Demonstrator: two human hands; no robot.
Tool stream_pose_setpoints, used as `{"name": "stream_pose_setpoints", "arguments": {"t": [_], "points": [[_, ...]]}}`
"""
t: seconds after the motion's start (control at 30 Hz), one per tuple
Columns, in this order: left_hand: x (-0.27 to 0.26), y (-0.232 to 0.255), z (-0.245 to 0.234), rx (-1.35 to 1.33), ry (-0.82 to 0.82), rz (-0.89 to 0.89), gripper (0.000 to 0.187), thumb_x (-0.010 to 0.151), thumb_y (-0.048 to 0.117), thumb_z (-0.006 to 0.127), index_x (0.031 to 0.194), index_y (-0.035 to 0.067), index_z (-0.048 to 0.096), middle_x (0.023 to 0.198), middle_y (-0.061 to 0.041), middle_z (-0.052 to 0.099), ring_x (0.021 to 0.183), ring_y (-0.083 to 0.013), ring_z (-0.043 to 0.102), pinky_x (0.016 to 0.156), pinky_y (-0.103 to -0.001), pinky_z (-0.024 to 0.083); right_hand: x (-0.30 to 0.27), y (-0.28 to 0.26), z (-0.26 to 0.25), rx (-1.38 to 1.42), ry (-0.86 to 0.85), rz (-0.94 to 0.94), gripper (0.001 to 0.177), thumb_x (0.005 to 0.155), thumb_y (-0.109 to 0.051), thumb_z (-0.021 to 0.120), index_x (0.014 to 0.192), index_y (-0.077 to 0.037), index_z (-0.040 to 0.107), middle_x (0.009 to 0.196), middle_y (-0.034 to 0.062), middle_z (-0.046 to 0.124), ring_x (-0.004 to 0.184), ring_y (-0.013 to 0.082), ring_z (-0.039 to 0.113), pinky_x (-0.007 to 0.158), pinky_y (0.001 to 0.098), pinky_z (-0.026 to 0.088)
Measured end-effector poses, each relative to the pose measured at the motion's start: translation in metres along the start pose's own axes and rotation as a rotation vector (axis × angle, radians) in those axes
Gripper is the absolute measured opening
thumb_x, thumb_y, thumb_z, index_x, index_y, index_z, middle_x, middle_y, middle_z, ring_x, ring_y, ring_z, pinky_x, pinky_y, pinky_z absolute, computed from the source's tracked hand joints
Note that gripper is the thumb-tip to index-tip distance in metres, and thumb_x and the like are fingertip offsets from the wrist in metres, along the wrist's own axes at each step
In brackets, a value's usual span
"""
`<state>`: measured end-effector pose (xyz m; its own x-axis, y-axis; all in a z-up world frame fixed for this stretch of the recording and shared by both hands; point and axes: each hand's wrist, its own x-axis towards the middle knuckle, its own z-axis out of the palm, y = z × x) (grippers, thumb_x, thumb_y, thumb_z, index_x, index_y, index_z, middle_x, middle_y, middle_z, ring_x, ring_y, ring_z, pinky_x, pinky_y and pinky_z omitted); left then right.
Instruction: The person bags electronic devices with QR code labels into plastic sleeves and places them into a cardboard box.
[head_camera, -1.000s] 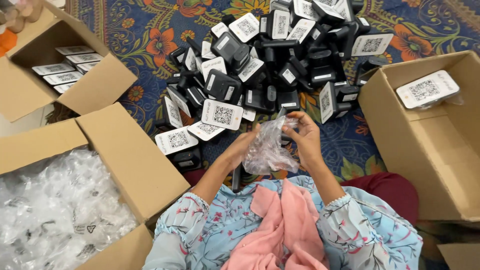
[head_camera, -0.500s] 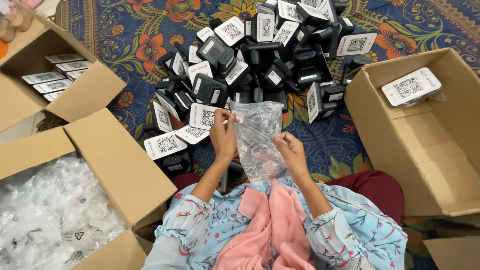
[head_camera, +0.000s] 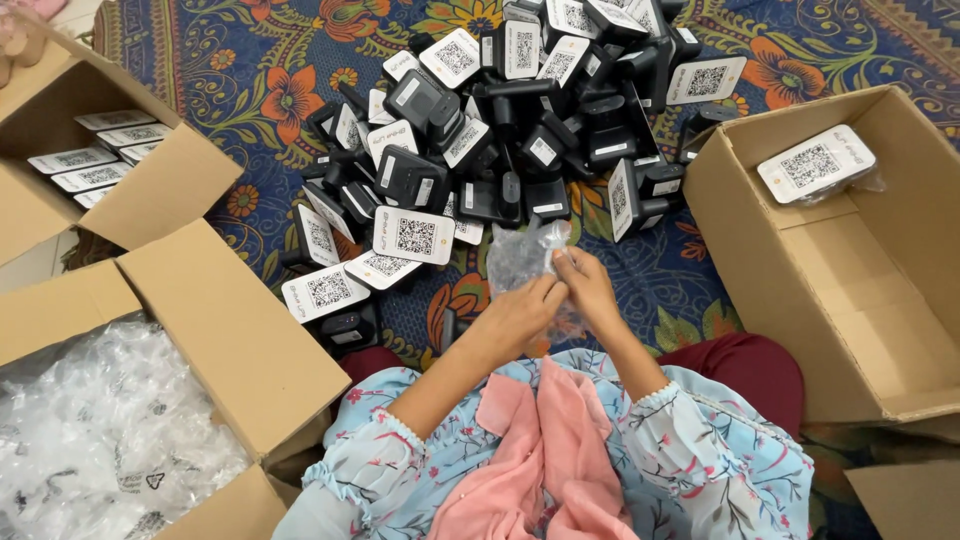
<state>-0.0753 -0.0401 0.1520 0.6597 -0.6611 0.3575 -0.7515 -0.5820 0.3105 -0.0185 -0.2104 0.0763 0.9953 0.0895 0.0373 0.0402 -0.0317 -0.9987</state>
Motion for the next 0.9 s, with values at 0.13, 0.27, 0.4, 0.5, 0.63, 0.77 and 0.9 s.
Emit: {"name": "stream_pose_setpoints", "arguments": {"t": [0.13, 0.27, 0.4, 0.5, 0.63, 0.77, 0.9], "points": [[-0.008, -0.01, -0.012, 0.031, -0.135, -0.072, 0.053, 0.075, 0.006, 0.072, 0.124, 0.001, 0.052, 0.118, -0.013, 0.056, 0.115, -0.0332, 0.06, 0.089, -0.043, 0.056, 0.015, -0.003, -0.009, -0.2, 0.049, 0.076, 0.041, 0.105, -0.037, 0.057, 0.085, -0.001, 0.062, 0.066, -0.0016, 0.053, 0.061, 0.0078, 0.045, 0.055, 0.0291, 0.038], [-0.013, -0.014, -0.032, 0.003, -0.106, -0.048, 0.045, 0.076, -0.002, 0.068, 0.118, 0.01, 0.061, 0.123, -0.012, 0.057, 0.116, -0.0339, 0.059, 0.083, -0.042, 0.056, 0.027, 0.002, -0.013, -0.151, -0.039, 0.176, 0.039, 0.102, -0.04, 0.058, 0.089, -0.004, 0.066, 0.07, -0.0032, 0.053, 0.064, 0.0069, 0.044, 0.057, 0.0264, 0.038], [-0.022, -0.041, -0.026, 0.186, -0.14, -0.031, 0.035, 0.077, 0.002, 0.069, 0.111, 0.01, 0.066, 0.147, -0.012, 0.053, 0.114, -0.0344, 0.06, 0.084, -0.041, 0.057, 0.028, -0.007, 0.011, 0.046, -0.114, 0.29, 0.041, 0.105, -0.045, 0.058, 0.098, -0.005, 0.063, 0.077, -0.0043, 0.056, 0.067, 0.0051, 0.048, 0.059, 0.025, 0.04], [-0.026, -0.058, -0.054, 0.322, -0.229, -0.211, 0.047, 0.075, -0.002, 0.068, 0.121, 0.005, 0.065, 0.151, -0.006, 0.054, 0.118, -0.0311, 0.061, 0.088, -0.038, 0.058, 0.008, -0.012, 0.042, 0.372, 0.07, 0.221, 0.035, 0.097, -0.047, 0.051, 0.111, -0.017, 0.062, 0.086, -0.0062, 0.069, 0.063, 0.0068, 0.057, 0.056, 0.0254, 0.046], [-0.039, -0.063, -0.095, 0.165, -0.181, -0.389, 0.072, 0.062, 0.014, 0.082, 0.126, -0.006, 0.058, 0.144, -0.011, 0.052, 0.107, -0.0363, 0.059, 0.085, -0.044, 0.054, -0.035, 0.057, 0.096, -0.098, 0.137, -0.043, 0.042, 0.099, -0.046, 0.058, 0.109, -0.005, 0.06, 0.088, 0.0066, 0.071, 0.073, 0.0175, 0.067, 0.063, 0.0341, 0.053], [-0.064, -0.083, -0.089, 0.147, -0.006, -0.473, 0.059, 0.075, 0.009, 0.077, 0.13, -0.004, 0.06, 0.145, -0.011, 0.054, 0.115, -0.0364, 0.061, 0.091, -0.045, 0.053, -0.078, 0.053, 0.151, -0.657, -0.298, 0.166, 0.058, 0.092, -0.062, 0.067, 0.099, -0.004, 0.071, 0.083, 0.0153, 0.076, 0.081, 0.0306, 0.076, 0.075, 0.0415, 0.056], [-0.073, -0.087, -0.087, 0.108, -0.008, -0.546, 0.057, 0.076, 0.005, 0.071, 0.131, -0.002, 0.059, 0.147, -0.01, 0.054, 0.117, -0.0357, 0.062, 0.093, -0.045, 0.052, -0.096, 0.085, 0.184, -0.896, -0.406, 0.153, 0.08, 0.079, -0.062, 0.077, 0.113, 0.007, 0.055, 0.085, 0.0225, 0.073, 0.082, 0.0394, 0.073, 0.074, 0.0466, 0.058]]}}
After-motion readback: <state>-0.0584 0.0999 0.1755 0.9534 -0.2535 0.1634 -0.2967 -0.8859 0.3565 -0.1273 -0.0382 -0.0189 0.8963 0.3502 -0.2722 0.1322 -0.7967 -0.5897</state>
